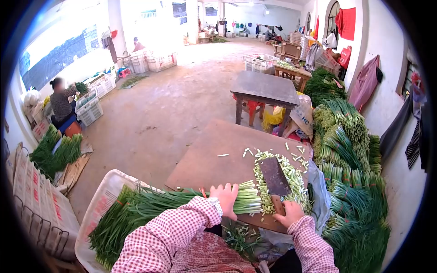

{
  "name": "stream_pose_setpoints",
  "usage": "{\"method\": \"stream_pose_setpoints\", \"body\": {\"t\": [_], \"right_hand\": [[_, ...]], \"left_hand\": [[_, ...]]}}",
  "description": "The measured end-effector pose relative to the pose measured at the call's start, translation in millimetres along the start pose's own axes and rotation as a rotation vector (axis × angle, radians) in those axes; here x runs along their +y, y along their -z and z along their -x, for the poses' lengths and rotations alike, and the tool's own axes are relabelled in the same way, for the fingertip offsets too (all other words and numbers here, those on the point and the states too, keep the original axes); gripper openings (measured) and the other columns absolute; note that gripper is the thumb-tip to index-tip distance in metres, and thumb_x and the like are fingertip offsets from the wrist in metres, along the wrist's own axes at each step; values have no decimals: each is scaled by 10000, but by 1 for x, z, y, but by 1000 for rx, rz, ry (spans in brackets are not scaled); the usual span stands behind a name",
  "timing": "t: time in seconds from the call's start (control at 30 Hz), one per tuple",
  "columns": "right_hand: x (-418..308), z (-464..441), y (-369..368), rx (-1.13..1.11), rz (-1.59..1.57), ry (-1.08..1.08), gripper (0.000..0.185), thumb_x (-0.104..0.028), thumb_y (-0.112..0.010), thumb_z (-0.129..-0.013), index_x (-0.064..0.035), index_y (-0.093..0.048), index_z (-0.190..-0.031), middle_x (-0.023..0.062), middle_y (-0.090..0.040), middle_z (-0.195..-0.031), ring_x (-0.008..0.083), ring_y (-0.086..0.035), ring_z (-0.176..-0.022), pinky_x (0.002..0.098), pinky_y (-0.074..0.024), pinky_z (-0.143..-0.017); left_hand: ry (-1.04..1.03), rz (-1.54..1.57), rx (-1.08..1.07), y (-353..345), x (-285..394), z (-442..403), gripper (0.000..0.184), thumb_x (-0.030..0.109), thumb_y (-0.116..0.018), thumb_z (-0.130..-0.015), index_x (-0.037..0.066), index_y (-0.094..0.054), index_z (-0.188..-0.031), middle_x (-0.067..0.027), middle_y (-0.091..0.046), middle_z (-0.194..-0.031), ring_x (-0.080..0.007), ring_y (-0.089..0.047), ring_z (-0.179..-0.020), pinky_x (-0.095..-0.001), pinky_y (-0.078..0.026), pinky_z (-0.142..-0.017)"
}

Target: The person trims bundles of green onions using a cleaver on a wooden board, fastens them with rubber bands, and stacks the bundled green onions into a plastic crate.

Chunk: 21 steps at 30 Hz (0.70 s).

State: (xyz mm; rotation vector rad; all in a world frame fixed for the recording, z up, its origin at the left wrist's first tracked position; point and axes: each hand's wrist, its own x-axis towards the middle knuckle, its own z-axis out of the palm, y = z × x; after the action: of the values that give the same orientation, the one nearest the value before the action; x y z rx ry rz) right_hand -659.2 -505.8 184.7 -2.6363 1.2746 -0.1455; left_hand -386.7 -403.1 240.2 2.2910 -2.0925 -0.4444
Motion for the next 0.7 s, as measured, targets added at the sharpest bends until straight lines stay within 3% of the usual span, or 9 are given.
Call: {"method": "stream_pose_setpoints", "body": {"t": [0.1, 0.23, 0.33, 0.47, 0.5, 0.57, 0.63, 0.67, 0.7], "right_hand": [[-4, 0, -7, -57, -58, -75, 595, -299, -702, -735, 10, -473, -1189, 248, -549, -1058, 383, -562, -970, 425, -464, -870], [-15, -12, 1, -77, -171, -235, 646, -140, -570, -743, 14, -312, -1315, 307, -559, -1068, 433, -593, -914, 464, -480, -824], [-27, -16, 31, -24, -451, -311, 654, -158, -569, -764, 11, -304, -1338, 299, -580, -1028, 424, -608, -877, 448, -483, -798], [-45, 13, 37, 149, -795, -155, 631, -166, -534, -821, 22, -291, -1372, 273, -568, -1132, 333, -615, -940, 397, -486, -824], [-66, 22, 49, 34, -897, -265, 599, -162, -510, -850, 32, -304, -1379, 239, -546, -1184, 274, -585, -1005, 360, -468, -861], [-65, 31, 27, -160, -1011, -82, 610, -143, -536, -845, 32, -304, -1382, 189, -554, -1109, 254, -585, -935, 360, -481, -814], [-80, 40, 52, -447, -1207, -241, 625, -116, -557, -841, -19, -292, -1398, 65, -549, -819, 135, -529, -563, 278, -452, -490], [-77, 43, 49, -392, -1351, -332, 625, -98, -554, -848, -54, -276, -1406, 5, -481, -700, 72, -404, -431, 237, -331, -371], [-72, 47, 48, -321, -1336, -269, 632, -90, -560, -846, -54, -270, -1406, 11, -486, -710, 75, -418, -446, 237, -347, -383]], "left_hand": [[-93, -256, 255, -12, 4, -6, 1033, 457, -841, -500, -42, -368, -1270, -187, -513, -1168, -373, -538, -1087, -493, -440, -908], [-59, -52, 61, -8, 5, -9, 792, 371, -807, -553, 5, -432, -1147, -175, -538, -1095, -350, -554, -1041, -455, -475, -882], [-48, -30, 108, -2, -3, -12, 758, 355, -793, -564, 15, -434, -1138, -175, -542, -1083, -347, -565, -1013, -449, -484, -859], [-13, 81, 327, 3, -17, -6, 747, 338, -802, -541, 20, -436, -1109, -170, -540, -1070, -348, -557, -1021, -448, -480, -854], [-10, 83, 323, 1, -17, -7, 747, 338, -802, -541, 20, -436, -1109, -170, -540, -1070, -348, -557, -1021, -448, -480, -854], [9, 83, 353, -6, -18, -12, 766, 342, -811, -534, 26, -435, -1121, -160, -542, -1080, -345, -552, -1033, -457, -472, -857], [28, 68, 307, -10, -16, -14, 775, 348, -817, -533, 27, -435, -1126, -155, -540, -1091, -345, -547, -1046, -459, -467, -867], [45, 50, 268, -9, -15, -16, 785, 354, -824, -532, 29, -435, -1132, -150, -539, -1103, -346, -543, -1059, -462, -462, -877], [97, 29, 121, 0, -8, -17, 912, 374, -847, -541, 29, -388, -1249, -146, -510, -1200, -328, -504, -1147, -476, -437, -925]]}}
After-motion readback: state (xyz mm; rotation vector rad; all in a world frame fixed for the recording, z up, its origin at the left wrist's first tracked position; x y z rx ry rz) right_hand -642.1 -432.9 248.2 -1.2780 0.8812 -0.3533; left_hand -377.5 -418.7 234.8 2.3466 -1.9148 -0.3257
